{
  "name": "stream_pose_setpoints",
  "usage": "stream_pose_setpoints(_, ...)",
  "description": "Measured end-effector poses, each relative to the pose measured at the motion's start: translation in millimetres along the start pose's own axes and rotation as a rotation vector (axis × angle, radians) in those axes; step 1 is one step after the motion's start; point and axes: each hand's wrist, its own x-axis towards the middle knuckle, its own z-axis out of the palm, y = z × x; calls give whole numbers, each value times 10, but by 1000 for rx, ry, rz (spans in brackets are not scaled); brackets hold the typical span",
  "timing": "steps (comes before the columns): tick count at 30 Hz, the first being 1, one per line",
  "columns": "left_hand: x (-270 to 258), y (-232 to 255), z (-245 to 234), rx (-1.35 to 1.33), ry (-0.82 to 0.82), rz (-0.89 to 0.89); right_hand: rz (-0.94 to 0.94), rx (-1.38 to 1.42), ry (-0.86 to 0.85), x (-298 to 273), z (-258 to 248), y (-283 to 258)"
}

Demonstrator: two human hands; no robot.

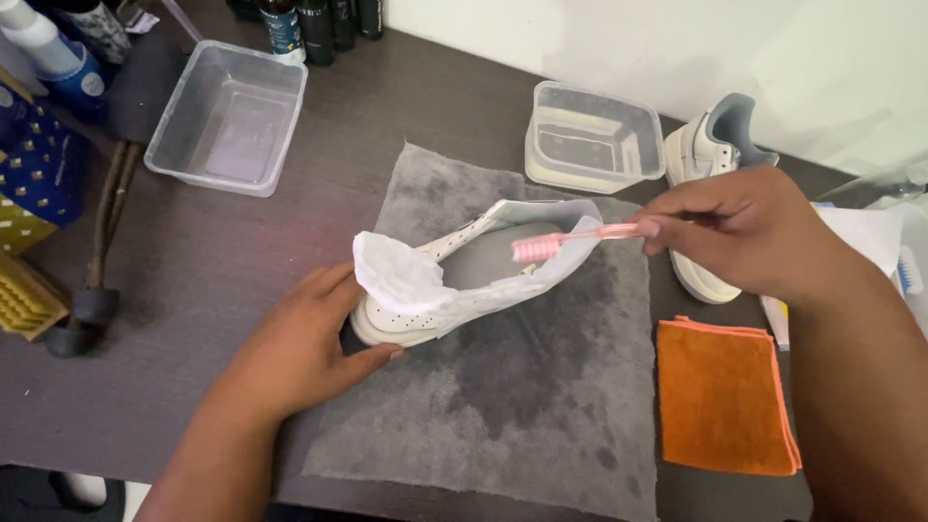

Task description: The person prepares a white sneaker by inserting a tissue into the toe box and wrapping a wet tissue strip around the upper collar. They then use a toothbrush to scrub the toe box and side panels of the shoe.

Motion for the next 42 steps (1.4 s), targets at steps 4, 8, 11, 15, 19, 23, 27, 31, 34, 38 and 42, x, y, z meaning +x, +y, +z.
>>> stream_pose_setpoints(4,0,18,-18,7,6,22,-76,-111,-117,129,17,-135)
stream_pose_setpoints(8,-10,-5,12,34,22,23,91,-171,-228,245,73,-359)
stream_pose_setpoints(11,-4,15,-12,2,-5,-5,-60,-218,-250,317,92,-267)
stream_pose_setpoints(15,-10,-7,-6,-3,22,25,65,-219,-275,358,89,-357)
stream_pose_setpoints(19,-8,-18,0,-22,55,84,9,-271,-304,389,82,-340)
stream_pose_setpoints(23,-11,-26,9,6,36,50,102,-333,-345,405,79,-421)
stream_pose_setpoints(27,-5,-4,-11,4,20,48,145,-337,-347,392,63,-494)
stream_pose_setpoints(31,7,16,-25,-7,17,49,111,-333,-268,386,-14,-388)
stream_pose_setpoints(34,7,-7,-10,3,10,44,125,-324,-231,340,-100,-366)
stream_pose_setpoints(38,3,-14,4,5,36,53,68,-305,-246,298,-148,-285)
stream_pose_setpoints(42,-1,-37,27,27,44,72,83,-303,-241,286,-116,-287)
